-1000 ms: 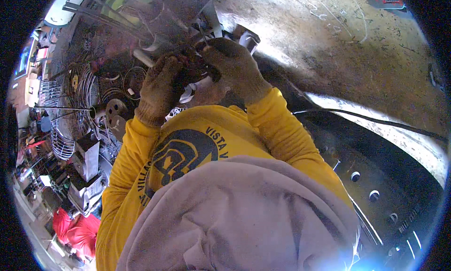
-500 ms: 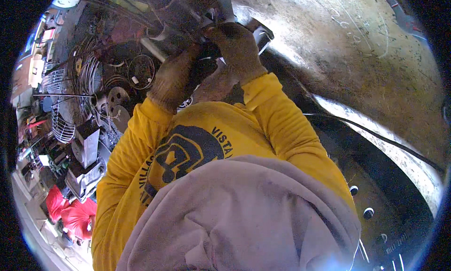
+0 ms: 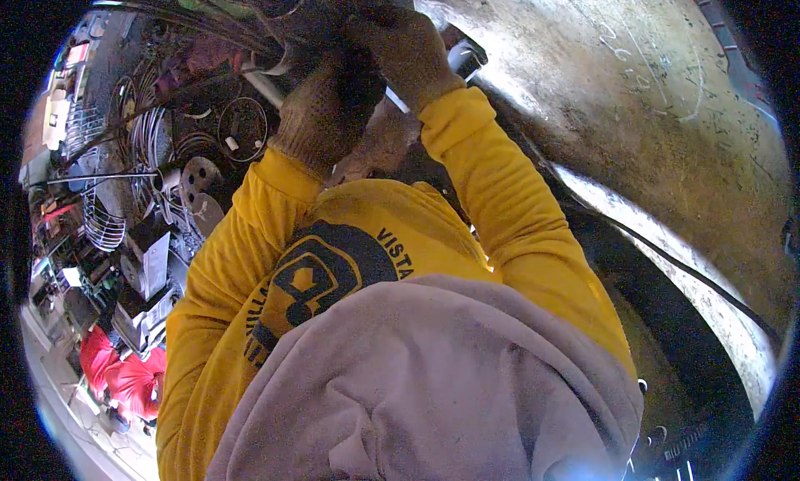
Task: The person aligns metal tubes into a wire cage frame and then joins the components together using a welding torch.
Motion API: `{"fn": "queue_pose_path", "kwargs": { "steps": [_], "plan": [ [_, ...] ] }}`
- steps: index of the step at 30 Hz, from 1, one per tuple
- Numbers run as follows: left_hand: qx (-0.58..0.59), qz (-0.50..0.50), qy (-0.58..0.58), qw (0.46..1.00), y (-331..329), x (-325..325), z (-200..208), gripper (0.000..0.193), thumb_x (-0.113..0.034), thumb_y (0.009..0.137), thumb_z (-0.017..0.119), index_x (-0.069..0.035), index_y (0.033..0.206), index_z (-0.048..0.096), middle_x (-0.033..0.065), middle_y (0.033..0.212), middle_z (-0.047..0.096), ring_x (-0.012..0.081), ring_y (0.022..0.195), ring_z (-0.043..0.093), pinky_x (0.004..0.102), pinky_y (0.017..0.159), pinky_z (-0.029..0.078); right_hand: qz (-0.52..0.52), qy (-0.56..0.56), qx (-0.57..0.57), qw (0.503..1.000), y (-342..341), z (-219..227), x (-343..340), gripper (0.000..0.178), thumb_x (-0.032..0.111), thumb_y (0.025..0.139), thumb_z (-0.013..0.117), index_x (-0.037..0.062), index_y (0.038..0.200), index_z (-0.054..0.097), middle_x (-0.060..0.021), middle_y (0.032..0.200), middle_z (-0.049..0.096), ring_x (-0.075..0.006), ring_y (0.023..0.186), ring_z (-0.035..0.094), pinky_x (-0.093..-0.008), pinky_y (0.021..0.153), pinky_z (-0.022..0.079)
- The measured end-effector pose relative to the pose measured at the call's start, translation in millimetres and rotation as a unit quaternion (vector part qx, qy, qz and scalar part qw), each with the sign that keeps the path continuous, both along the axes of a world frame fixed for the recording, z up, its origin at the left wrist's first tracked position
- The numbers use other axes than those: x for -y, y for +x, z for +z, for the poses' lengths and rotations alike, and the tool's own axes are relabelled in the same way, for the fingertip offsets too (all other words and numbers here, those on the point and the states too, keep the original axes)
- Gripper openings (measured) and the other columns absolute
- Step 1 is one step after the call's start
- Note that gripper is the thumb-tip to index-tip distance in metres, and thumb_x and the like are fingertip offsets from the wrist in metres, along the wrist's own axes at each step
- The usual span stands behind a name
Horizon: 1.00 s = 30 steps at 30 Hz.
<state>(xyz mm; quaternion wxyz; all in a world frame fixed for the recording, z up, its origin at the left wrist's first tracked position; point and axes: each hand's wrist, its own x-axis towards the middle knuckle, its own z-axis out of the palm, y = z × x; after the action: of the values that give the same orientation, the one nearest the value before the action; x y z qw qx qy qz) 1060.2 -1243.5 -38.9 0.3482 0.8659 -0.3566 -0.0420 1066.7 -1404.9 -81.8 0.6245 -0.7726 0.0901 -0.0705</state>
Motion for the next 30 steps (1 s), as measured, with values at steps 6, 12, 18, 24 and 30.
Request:
{"fn": "queue_pose_path", "kwargs": {
  "steps": [6, 12, 18, 24, 30],
  "plan": [
    [0.0, 0.034, 0.002, 0.999, -1, 0, -13, 0.029, -0.023, 0.09, 0.063, -0.005, 0.113, 0.059, 0.0173, 0.104, 0.064, 0.038, 0.093, 0.063, 0.043, 0.078, 0.053, 0.015, -0.09, 0.044, 0.995, 4, 5, 5, 0.024, 0.028, 0.093, 0.057, 0.0121, 0.106, 0.069, -0.0193, 0.099, 0.069, -0.0368, 0.091, 0.067, -0.042, 0.08, 0.054],
    [0.014, 0.018, 0.035, 0.999, 4, 6, -25, 0.032, -0.024, 0.089, 0.064, -0.004, 0.114, 0.059, 0.018, 0.106, 0.063, 0.0376, 0.095, 0.063, 0.0424, 0.079, 0.052, 0.044, -0.228, 0.133, 0.963, 10, -5, 12, 0.023, 0.026, 0.094, 0.055, 0.0137, 0.108, 0.069, -0.0197, 0.099, 0.068, -0.0372, 0.091, 0.066, -0.0427, 0.08, 0.054],
    [-0.031, 0.034, -0.048, 0.998, -3, 8, -6, 0.034, -0.026, 0.092, 0.061, -0.003, 0.116, 0.059, 0.0191, 0.109, 0.063, 0.0373, 0.096, 0.063, 0.0423, 0.08, 0.052, 0.037, -0.202, 0.045, 0.978, 12, -1, 15, 0.023, 0.02, 0.095, 0.052, 0.0181, 0.113, 0.066, -0.0182, 0.097, 0.069, -0.0372, 0.088, 0.067, -0.0458, 0.076, 0.056],
    [-0.061, 0.032, -0.014, 0.998, 0, 9, -5, 0.031, -0.025, 0.091, 0.061, -0.004, 0.115, 0.06, 0.0194, 0.106, 0.064, 0.0371, 0.096, 0.063, 0.0427, 0.079, 0.052, 0.065, -0.412, 0.208, 0.885, 11, 0, 15, 0.025, 0.026, 0.093, 0.056, 0.0119, 0.109, 0.068, -0.0195, 0.101, 0.069, -0.0374, 0.091, 0.066, -0.0416, 0.081, 0.054],
    [-0.042, 0.024, 0.047, 0.998, 1, 8, -18, 0.029, -0.022, 0.088, 0.062, -0.004, 0.111, 0.062, 0.0184, 0.106, 0.064, 0.0372, 0.096, 0.062, 0.0425, 0.082, 0.051, 0.05, -0.165, 0.106, 0.979, 9, 7, 15, 0.025, 0.027, 0.093, 0.058, 0.0089, 0.107, 0.068, -0.0197, 0.104, 0.068, -0.0364, 0.094, 0.066, -0.0427, 0.083, 0.053]
  ]
}}
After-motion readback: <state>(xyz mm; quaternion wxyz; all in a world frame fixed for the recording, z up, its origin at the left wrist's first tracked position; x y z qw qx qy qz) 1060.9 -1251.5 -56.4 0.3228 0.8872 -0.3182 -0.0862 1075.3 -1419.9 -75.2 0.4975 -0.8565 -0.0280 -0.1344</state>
